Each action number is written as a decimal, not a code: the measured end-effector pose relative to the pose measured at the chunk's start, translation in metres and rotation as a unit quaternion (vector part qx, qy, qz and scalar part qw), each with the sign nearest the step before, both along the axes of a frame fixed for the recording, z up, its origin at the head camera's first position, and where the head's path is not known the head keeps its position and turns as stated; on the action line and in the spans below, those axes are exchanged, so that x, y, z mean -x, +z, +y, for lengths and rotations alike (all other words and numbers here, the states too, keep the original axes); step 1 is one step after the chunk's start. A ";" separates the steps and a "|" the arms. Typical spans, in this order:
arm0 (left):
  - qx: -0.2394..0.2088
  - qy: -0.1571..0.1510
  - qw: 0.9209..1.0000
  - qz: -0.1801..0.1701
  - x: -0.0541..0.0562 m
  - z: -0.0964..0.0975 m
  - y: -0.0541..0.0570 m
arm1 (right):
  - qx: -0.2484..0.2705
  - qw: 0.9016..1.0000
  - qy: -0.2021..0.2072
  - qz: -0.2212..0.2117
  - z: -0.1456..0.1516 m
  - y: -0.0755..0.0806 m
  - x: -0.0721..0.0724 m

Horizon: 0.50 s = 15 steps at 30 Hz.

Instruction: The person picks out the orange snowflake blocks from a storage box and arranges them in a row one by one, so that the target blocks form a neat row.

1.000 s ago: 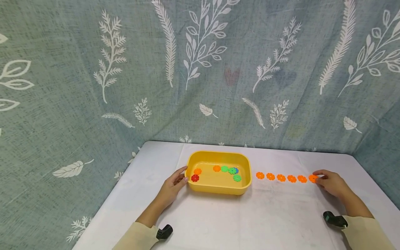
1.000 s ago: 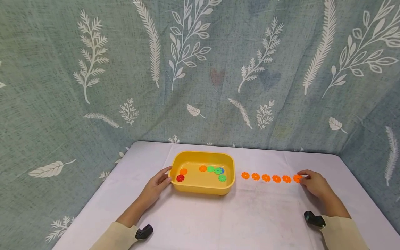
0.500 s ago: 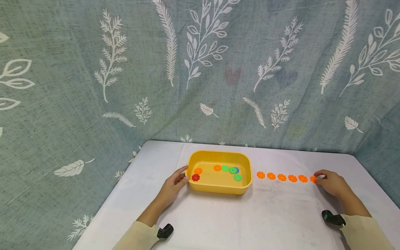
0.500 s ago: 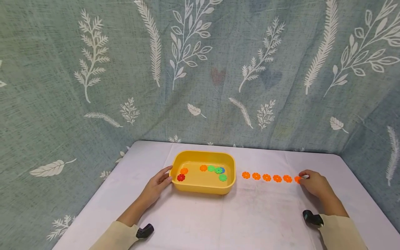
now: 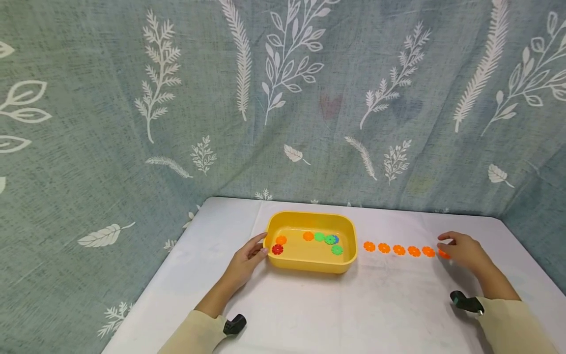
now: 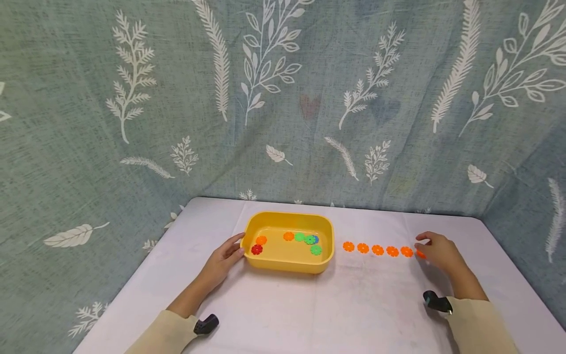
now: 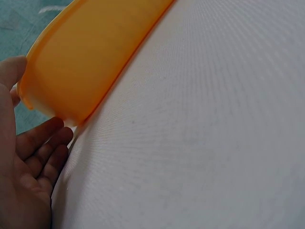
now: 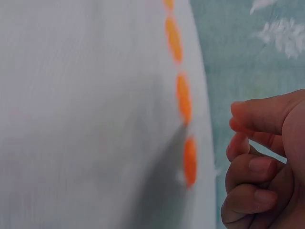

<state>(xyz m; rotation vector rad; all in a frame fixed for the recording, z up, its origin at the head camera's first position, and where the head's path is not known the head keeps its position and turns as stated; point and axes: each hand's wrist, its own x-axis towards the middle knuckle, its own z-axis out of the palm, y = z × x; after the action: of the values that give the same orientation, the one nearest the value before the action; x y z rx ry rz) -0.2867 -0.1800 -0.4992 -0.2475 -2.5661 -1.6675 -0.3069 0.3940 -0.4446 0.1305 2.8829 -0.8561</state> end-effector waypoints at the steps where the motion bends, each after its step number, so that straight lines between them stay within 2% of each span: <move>1: 0.001 -0.001 1.000 0.000 0.001 0.000 -0.001 | 0.001 1.000 0.002 0.003 -0.005 0.003 0.001; 8: 0.003 -0.008 1.000 0.005 0.003 0.000 0.001 | 0.030 0.998 0.028 0.043 -0.057 0.017 0.010; 15: 0.003 -0.010 1.000 0.005 -0.001 0.000 0.001 | 0.108 0.989 0.069 0.069 -0.108 0.033 0.014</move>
<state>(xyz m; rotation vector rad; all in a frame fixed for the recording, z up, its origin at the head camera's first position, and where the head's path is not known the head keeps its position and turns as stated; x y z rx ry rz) -0.2859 -0.1799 -0.4985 -0.2825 -2.5704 -1.6604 -0.3211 0.2865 -0.4121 -0.1538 2.8558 -1.1840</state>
